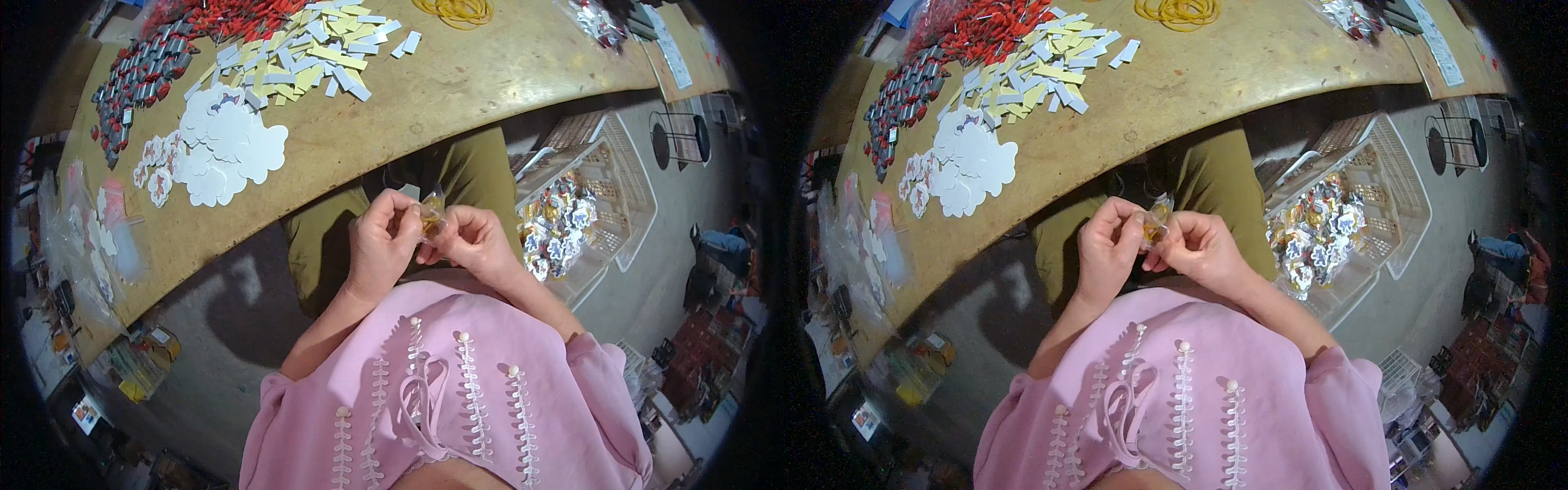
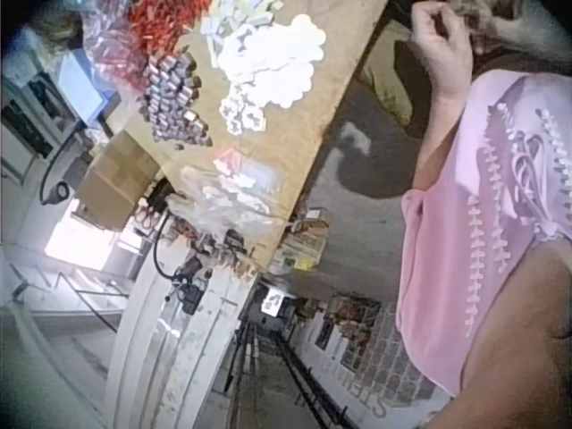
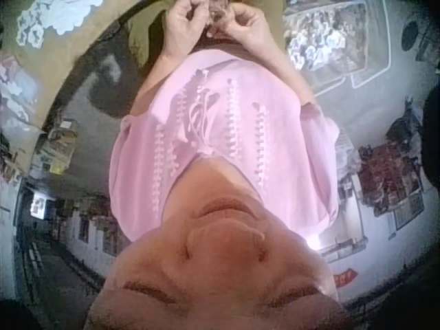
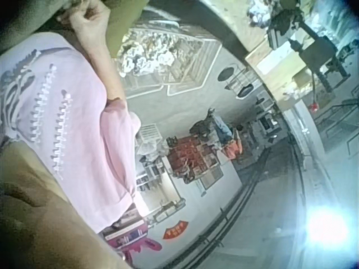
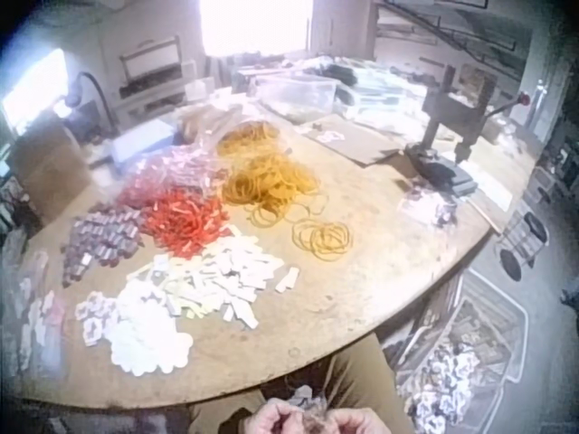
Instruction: The person assembles small craft kits by placing white cutouts, yellow rubber bands, and red fasteners into clear plastic bags. They handle each component by hand, seal the bags, and place them into a white basket. The process is repeated continuously throughout the clip.
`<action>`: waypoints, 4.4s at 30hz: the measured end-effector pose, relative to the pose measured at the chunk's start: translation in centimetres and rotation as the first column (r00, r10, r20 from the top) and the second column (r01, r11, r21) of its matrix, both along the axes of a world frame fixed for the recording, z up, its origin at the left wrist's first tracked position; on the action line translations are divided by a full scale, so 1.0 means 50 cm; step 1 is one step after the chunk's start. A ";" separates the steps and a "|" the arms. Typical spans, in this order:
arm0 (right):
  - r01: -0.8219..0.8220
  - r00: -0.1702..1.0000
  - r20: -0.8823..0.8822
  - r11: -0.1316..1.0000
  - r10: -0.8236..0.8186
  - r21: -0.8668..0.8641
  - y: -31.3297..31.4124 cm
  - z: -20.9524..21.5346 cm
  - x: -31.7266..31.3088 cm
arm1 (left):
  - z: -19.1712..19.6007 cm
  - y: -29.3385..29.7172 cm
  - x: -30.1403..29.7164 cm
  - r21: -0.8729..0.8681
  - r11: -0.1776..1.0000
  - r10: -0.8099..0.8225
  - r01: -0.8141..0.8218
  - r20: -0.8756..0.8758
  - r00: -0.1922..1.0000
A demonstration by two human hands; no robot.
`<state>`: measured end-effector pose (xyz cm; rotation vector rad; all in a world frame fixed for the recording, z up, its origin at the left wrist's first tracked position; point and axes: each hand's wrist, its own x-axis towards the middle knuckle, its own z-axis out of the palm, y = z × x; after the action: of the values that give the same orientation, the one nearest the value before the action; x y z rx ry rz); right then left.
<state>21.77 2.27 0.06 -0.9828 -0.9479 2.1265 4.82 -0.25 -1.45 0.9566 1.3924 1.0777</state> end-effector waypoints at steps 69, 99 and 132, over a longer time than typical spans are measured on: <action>0.258 0.769 -0.471 0.884 -0.432 -0.390 0.067 -0.046 0.063 | 0.145 0.111 -0.019 0.047 0.997 -0.067 0.058 0.213 0.975; 0.483 0.633 -0.440 0.769 -0.637 -0.418 0.096 -0.015 0.112 | 0.199 0.387 0.045 0.227 0.962 -0.138 0.151 -0.071 0.988; 0.452 0.694 -0.456 0.830 -0.557 -0.327 0.077 0.000 0.119 | 0.155 0.361 0.071 0.524 0.689 0.237 0.501 -0.816 0.527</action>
<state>27.72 6.13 0.05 -0.5737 -0.1532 1.8553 8.37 17.80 6.30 2.4405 1.5736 1.0606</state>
